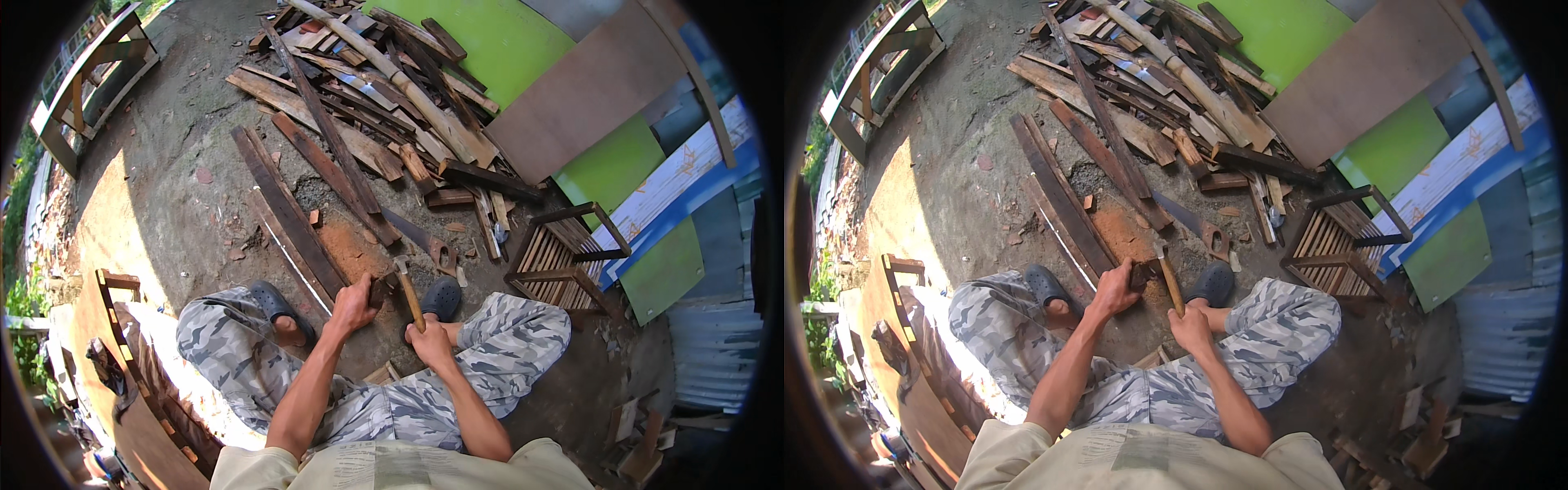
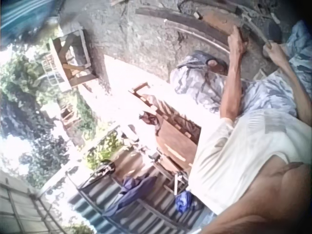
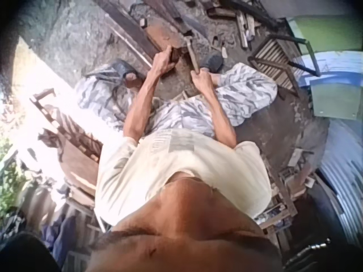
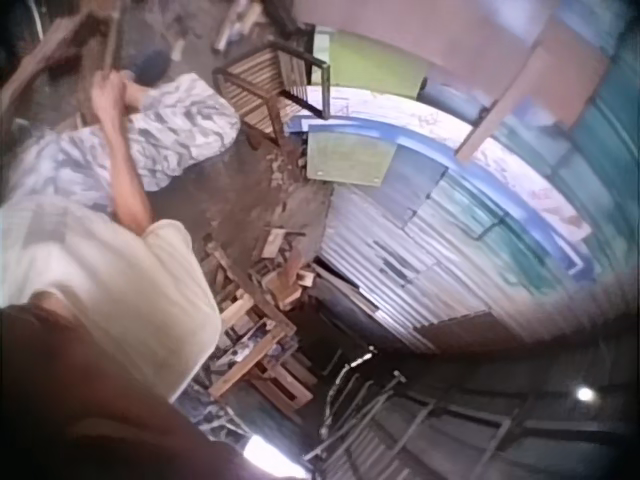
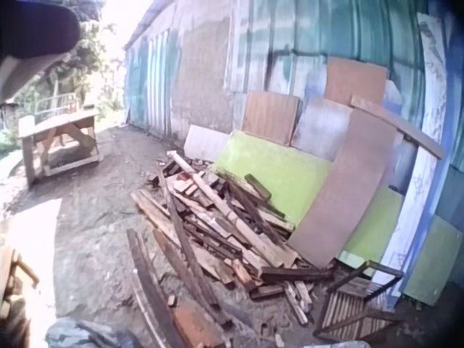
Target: The person sits on the ground and uses a hammer to break a long wooden plank into smaller pieces. They repeatedly strike the wood until it fractures, then handle the resulting fragments.
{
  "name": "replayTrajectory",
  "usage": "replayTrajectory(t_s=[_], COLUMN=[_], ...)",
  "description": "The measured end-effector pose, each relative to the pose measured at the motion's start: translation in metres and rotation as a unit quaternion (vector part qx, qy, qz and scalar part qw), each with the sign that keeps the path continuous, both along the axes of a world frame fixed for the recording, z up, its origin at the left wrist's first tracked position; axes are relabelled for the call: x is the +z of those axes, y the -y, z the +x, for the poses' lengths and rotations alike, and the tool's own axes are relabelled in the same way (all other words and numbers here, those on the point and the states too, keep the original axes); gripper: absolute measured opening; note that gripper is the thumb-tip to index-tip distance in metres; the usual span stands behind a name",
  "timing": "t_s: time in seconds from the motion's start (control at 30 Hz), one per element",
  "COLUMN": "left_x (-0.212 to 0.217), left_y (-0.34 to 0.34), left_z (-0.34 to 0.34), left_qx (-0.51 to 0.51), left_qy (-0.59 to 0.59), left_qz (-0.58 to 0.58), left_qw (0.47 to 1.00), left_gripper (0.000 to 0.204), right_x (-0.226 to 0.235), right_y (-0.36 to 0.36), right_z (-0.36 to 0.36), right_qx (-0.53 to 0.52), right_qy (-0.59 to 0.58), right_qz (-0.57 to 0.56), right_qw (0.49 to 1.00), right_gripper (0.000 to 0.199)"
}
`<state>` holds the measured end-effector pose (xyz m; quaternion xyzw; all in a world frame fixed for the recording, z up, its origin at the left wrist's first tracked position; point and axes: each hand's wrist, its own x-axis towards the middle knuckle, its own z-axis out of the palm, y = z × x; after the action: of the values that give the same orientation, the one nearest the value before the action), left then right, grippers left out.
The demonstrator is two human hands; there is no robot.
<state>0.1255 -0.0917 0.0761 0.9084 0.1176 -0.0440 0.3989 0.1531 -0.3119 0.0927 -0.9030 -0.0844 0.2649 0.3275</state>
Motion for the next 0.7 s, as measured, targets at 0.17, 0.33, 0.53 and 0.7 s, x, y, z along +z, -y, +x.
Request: replayTrajectory(t_s=[0.17,0.33,0.53,0.7], left_x=[0.002,-0.001,-0.002,0.0], left_y=[-0.006,-0.006,-0.006,-0.007], left_z=[0.004,0.012,0.009,0.011], left_qx=[0.028,0.033,0.038,0.041], left_qy=[0.003,0.001,0.001,0.005], left_qz=[0.011,0.004,0.007,0.022], left_qw=[1.0,0.999,0.999,0.999], left_gripper=[0.042,0.043,0.044,0.044], right_x=[0.093,0.066,0.074,0.1], right_y=[-0.019,-0.006,-0.019,-0.012], right_z=[0.005,-0.018,0.008,0.001], right_qx=[-0.131,-0.077,-0.03,-0.061], right_qy=[0.013,0.074,0.029,0.019], right_qz=[0.163,0.188,0.104,0.233], right_qw=[0.978,0.976,0.994,0.97], right_gripper=[0.038,0.031,0.034,0.035])
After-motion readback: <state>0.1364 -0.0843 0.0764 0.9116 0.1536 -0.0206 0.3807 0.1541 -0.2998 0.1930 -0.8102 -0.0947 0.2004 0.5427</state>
